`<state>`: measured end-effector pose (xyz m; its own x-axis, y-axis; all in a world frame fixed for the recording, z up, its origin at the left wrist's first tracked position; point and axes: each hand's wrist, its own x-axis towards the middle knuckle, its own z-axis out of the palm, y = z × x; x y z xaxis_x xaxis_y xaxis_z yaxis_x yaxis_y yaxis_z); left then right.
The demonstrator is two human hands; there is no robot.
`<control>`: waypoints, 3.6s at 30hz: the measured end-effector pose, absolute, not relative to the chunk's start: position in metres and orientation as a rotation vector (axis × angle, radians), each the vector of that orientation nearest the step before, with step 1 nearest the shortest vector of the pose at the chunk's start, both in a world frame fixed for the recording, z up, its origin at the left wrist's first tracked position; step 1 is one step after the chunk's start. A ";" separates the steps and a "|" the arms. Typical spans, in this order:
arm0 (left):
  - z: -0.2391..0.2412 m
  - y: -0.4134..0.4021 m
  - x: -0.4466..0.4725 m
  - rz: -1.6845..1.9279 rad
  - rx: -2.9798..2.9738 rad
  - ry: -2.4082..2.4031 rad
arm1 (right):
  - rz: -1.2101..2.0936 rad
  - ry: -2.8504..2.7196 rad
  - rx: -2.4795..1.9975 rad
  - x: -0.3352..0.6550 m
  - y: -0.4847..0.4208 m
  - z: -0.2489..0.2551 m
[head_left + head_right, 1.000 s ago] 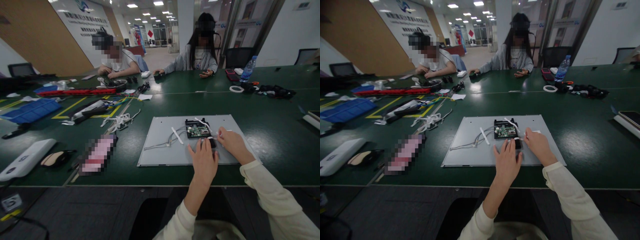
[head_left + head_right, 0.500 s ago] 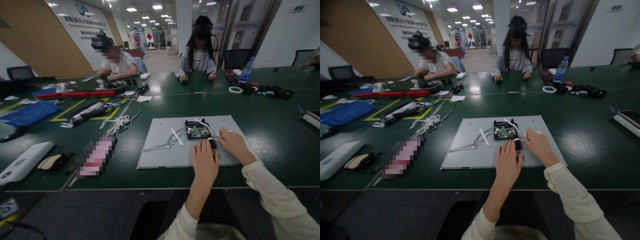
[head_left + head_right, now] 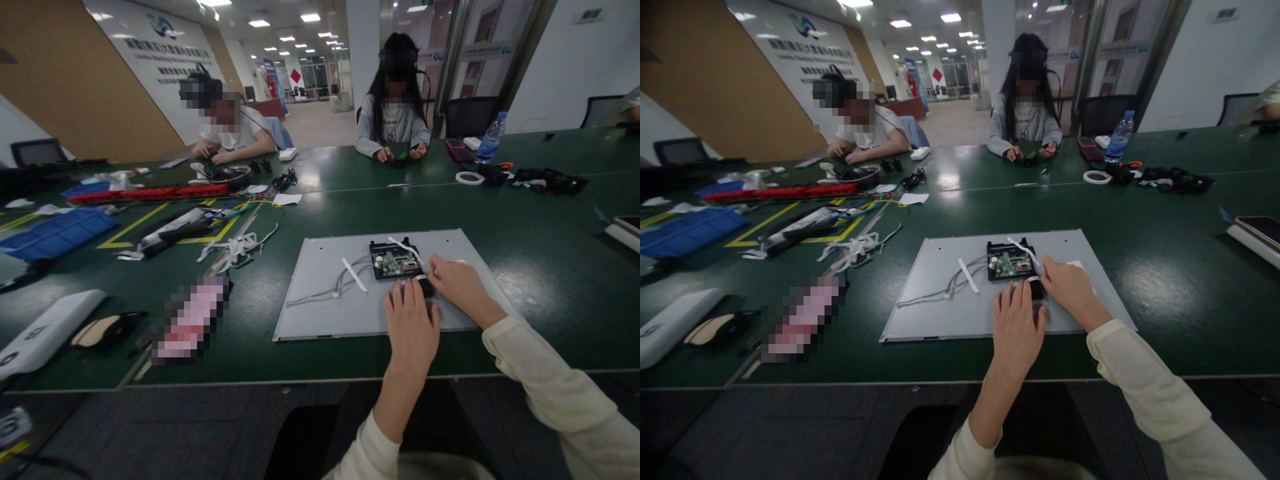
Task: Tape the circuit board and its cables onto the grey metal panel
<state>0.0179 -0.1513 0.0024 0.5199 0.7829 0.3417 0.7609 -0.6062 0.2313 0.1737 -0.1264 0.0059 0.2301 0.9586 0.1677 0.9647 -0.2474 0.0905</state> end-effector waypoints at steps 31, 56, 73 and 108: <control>0.000 -0.152 0.019 0.616 2.683 1.380 | -0.087 -1.864 -2.495 0.180 -0.127 0.013; 0.002 -0.144 0.017 0.650 2.648 1.334 | -0.054 -1.844 -2.436 0.189 -0.133 0.012; 0.010 -0.153 0.012 0.648 2.618 1.523 | -0.099 -1.742 -2.578 0.199 -0.137 0.012; 0.012 -0.151 -0.001 0.800 2.487 1.352 | 0.121 -1.838 -1.679 0.198 -0.133 -0.001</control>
